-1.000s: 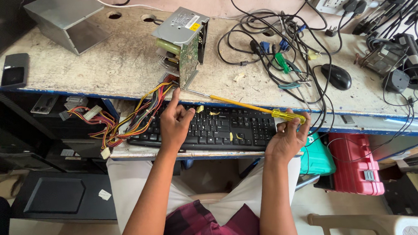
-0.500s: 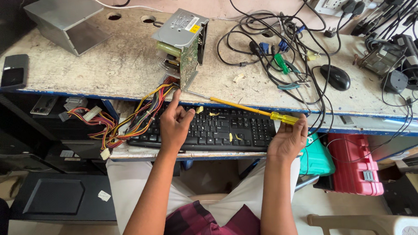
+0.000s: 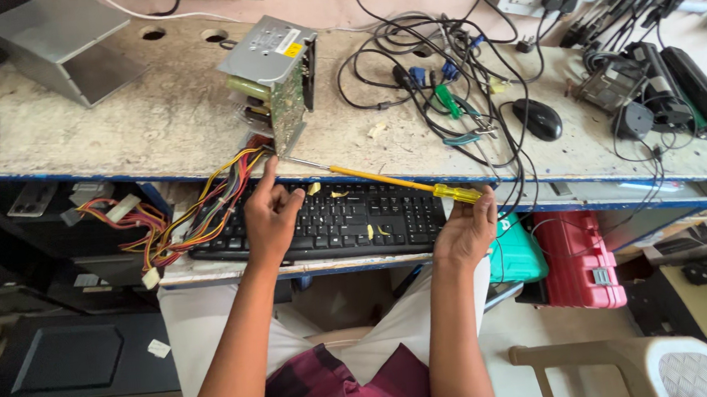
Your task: The person uses a yellow screwdriver to repeatedly tap and prod a small electronic component on a cluttered workbench. The person holds the component steady with the left hand while tapping it with the screwdriver in the right hand.
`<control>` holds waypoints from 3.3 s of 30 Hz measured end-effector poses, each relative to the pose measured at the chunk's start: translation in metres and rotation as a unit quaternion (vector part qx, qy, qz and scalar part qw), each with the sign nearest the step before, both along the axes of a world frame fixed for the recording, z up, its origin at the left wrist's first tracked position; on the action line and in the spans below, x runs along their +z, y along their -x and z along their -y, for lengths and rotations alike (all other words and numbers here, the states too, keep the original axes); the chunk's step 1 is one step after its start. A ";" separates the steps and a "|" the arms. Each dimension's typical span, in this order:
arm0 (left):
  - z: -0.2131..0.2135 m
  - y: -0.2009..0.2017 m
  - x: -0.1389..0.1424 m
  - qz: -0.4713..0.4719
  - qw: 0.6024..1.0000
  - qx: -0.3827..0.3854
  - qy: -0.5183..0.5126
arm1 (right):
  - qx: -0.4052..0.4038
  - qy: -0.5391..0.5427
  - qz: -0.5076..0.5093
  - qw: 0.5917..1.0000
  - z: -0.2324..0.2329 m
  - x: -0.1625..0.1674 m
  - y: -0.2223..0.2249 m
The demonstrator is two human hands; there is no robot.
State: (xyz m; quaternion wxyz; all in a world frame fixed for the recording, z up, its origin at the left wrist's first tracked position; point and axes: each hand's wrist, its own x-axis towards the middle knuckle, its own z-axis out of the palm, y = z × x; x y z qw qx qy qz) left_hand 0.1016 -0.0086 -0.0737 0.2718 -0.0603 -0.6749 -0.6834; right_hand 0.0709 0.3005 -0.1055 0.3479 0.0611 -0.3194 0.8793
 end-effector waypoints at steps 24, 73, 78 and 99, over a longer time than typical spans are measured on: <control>0.000 -0.001 0.000 0.010 1.000 0.001 0.006 | 0.059 0.049 0.014 0.997 -0.007 -0.005 0.004; -0.007 -0.009 0.007 -0.017 0.997 0.058 0.050 | -0.007 -0.047 0.036 0.998 0.023 0.024 -0.018; -0.010 -0.013 0.014 -0.032 0.995 0.074 0.057 | -0.014 -0.031 0.018 0.999 0.024 0.024 -0.019; -0.010 -0.003 0.005 0.019 0.998 -0.003 -0.062 | 0.031 -0.021 0.012 0.999 0.019 0.017 -0.019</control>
